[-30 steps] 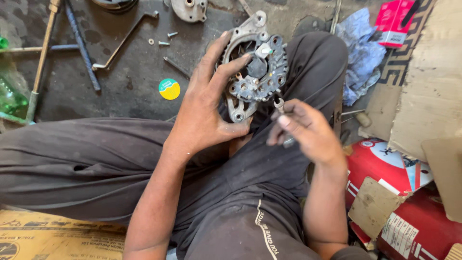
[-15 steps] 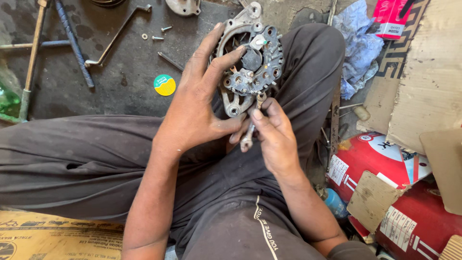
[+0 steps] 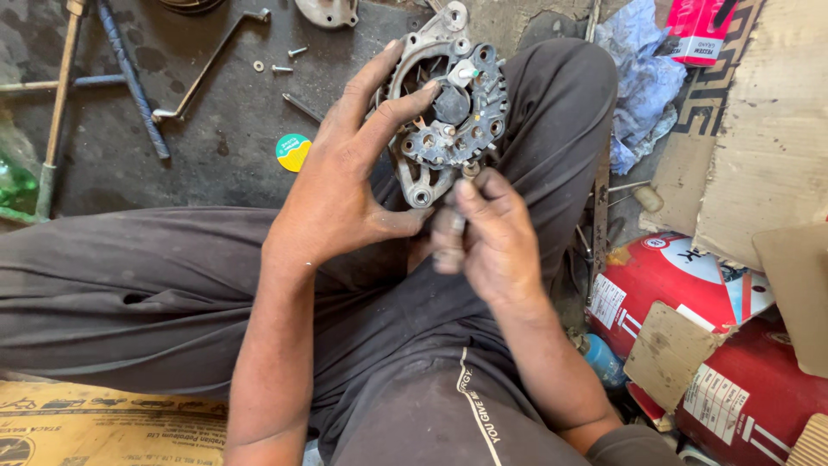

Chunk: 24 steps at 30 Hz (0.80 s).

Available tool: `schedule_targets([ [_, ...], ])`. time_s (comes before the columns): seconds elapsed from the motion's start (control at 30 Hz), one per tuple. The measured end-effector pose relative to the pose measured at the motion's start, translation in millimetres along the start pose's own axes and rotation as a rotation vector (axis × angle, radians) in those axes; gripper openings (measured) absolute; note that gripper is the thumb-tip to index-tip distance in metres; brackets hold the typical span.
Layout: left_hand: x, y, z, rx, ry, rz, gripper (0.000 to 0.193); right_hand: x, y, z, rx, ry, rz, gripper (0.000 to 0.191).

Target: The person sits on the floor and uses a ratchet, wrench, and screwdriver to tighten bolts and adjust internal components of a disassembled alternator. The person rotates the alternator housing to access different sides and continues tightening fasteners.

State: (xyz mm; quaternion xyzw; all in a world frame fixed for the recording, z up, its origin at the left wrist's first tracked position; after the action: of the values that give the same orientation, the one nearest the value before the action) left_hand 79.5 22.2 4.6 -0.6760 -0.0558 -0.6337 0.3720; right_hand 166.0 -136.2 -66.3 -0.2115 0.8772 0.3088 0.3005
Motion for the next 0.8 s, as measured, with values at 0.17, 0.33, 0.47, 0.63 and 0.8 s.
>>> schedule_targets([
  [0.17, 1.7, -1.2, -0.8, 0.044, 0.005, 0.001, 0.101, -75.8, -24.8, 19.1, -0.05, -0.356, -0.821, 0.023],
  [0.33, 0.3, -1.0, -1.9, 0.058, 0.0, 0.012, 0.099, -79.2, -57.0, 26.8, -0.131, -0.11, -0.962, 0.02],
  [0.47, -1.0, -1.4, -2.1, 0.069, 0.008, 0.026, 0.099, -61.2, -36.9, 9.6, -0.237, -0.048, -0.564, 0.018],
  [0.63, -3.0, 2.2, -6.1, 0.045, -0.002, 0.033, 0.099, -24.2, -13.4, 0.4, -0.234, 0.0, -0.402, 0.022],
  [0.8, -2.9, 1.7, -5.2, 0.045, 0.016, 0.038, 0.101, -10.7, -9.4, -1.2, -0.099, -0.02, -0.253, 0.021],
])
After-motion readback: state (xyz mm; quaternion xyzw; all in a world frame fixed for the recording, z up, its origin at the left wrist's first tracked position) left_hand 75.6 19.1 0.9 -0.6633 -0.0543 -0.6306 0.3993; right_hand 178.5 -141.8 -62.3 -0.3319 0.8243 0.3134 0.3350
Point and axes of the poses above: each hand's wrist, its own z-axis towards the middle knuckle, its own y-axis out of the palm, x = y × z, the point moved 9 cm from there along z, towards the middle knuckle, and after that the axes turned 4 degrees about x, right-handed, at the moved point
